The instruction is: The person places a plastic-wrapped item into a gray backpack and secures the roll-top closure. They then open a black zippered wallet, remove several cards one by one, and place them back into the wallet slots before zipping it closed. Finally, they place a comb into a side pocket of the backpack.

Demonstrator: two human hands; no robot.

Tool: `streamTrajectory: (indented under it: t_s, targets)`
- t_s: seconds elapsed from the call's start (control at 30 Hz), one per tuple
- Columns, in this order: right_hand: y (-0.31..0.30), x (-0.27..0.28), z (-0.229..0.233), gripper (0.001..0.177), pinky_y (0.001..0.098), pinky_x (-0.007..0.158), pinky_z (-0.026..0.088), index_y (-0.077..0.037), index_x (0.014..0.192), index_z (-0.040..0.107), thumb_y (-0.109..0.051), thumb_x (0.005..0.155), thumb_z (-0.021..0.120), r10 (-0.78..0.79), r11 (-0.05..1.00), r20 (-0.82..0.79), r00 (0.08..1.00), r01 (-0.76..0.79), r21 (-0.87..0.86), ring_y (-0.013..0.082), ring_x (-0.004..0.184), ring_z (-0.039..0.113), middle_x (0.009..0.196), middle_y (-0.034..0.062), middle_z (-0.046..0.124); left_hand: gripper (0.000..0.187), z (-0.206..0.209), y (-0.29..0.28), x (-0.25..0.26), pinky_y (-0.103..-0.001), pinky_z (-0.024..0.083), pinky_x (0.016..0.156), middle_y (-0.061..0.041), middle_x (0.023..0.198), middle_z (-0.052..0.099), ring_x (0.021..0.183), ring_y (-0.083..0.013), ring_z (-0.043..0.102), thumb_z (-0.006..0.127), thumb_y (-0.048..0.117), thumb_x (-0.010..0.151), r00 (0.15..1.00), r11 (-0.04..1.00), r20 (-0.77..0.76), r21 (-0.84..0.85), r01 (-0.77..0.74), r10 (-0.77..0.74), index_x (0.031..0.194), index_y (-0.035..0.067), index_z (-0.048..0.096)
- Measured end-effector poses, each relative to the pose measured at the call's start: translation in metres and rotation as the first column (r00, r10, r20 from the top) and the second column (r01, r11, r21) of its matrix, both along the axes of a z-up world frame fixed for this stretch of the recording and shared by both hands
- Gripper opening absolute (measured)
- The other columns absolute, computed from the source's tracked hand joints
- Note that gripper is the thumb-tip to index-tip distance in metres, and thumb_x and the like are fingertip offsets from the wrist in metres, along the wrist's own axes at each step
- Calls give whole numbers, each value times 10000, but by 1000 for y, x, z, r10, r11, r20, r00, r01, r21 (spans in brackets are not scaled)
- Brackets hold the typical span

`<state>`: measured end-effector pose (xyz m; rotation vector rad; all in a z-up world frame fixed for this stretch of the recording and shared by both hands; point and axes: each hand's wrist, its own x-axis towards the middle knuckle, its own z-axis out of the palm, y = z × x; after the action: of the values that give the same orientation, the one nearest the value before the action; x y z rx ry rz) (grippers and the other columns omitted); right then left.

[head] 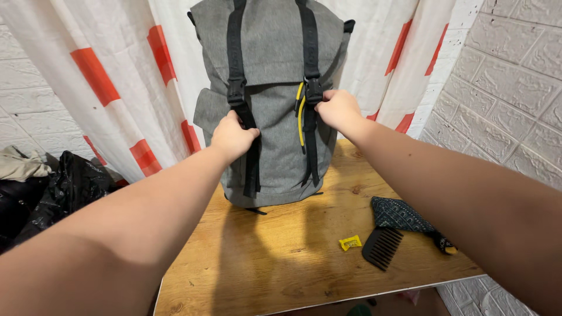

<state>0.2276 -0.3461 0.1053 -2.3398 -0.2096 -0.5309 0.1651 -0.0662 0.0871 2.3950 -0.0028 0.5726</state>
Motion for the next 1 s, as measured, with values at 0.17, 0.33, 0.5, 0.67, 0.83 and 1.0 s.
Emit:
streamTrajectory:
  t_s: [0.17, 0.33, 0.5, 0.67, 0.83, 1.0]
  targets:
    - [0, -16, 14, 452, 405, 859, 543, -50, 1185, 686, -230, 786, 798, -67, 993, 30, 997, 69, -93, 311, 1015, 686, 1065, 161, 731, 674, 4, -4, -16, -394, 542, 946, -173, 1105, 737, 1046, -316, 714, 829, 283, 698, 997, 989, -60, -144, 30, -39, 1248, 3, 557]
    - [0, -20, 8, 421, 341, 822, 553, -28, 1166, 649, -216, 821, 800, 309, 932, 34, 950, -310, 189, 197, 927, 713, 1021, 86, 755, 423, 6, -17, -18, -383, 524, 883, -128, 1054, 750, 980, -266, 715, 728, 351, 852, 992, 900, 93, -421, 114, -82, 1147, 52, 679]
    - [9, -15, 33, 142, 311, 666, 554, -41, 1029, 613, -169, 989, 657, 398, 803, 88, 913, -393, 449, 134, 699, 641, 818, 37, 668, 351, 24, -18, -12, -406, 521, 820, -174, 897, 733, 869, -305, 703, 631, 342, 958, 977, 949, 214, -309, 68, 0, 995, 4, 716]
    - [22, -7, 64, 123, 309, 621, 549, -54, 1002, 600, -177, 1011, 612, 460, 758, 87, 883, -442, 480, 127, 656, 624, 778, 21, 650, 409, 38, -9, -2, -413, 524, 814, -199, 900, 738, 871, -327, 707, 616, 367, 962, 984, 902, 176, -427, 65, 12, 978, -35, 683]
    - [27, -5, 70, 111, 273, 603, 530, -84, 993, 617, -192, 974, 638, 426, 813, -98, 899, -333, 478, 91, 706, 654, 831, 3, 689, 361, 42, 2, 3, -383, 534, 862, -169, 1076, 721, 988, -272, 703, 709, 284, 880, 996, 929, 47, -357, 92, -81, 1101, 5, 646]
    - [14, -7, 50, 228, 320, 641, 490, -102, 1026, 607, -282, 938, 716, 285, 900, -130, 950, -218, 377, 137, 774, 589, 910, 38, 640, 360, 24, 3, -9, -380, 532, 876, -143, 1040, 711, 991, -261, 696, 734, 165, 808, 998, 946, 64, -321, 39, -20, 1114, 28, 602]
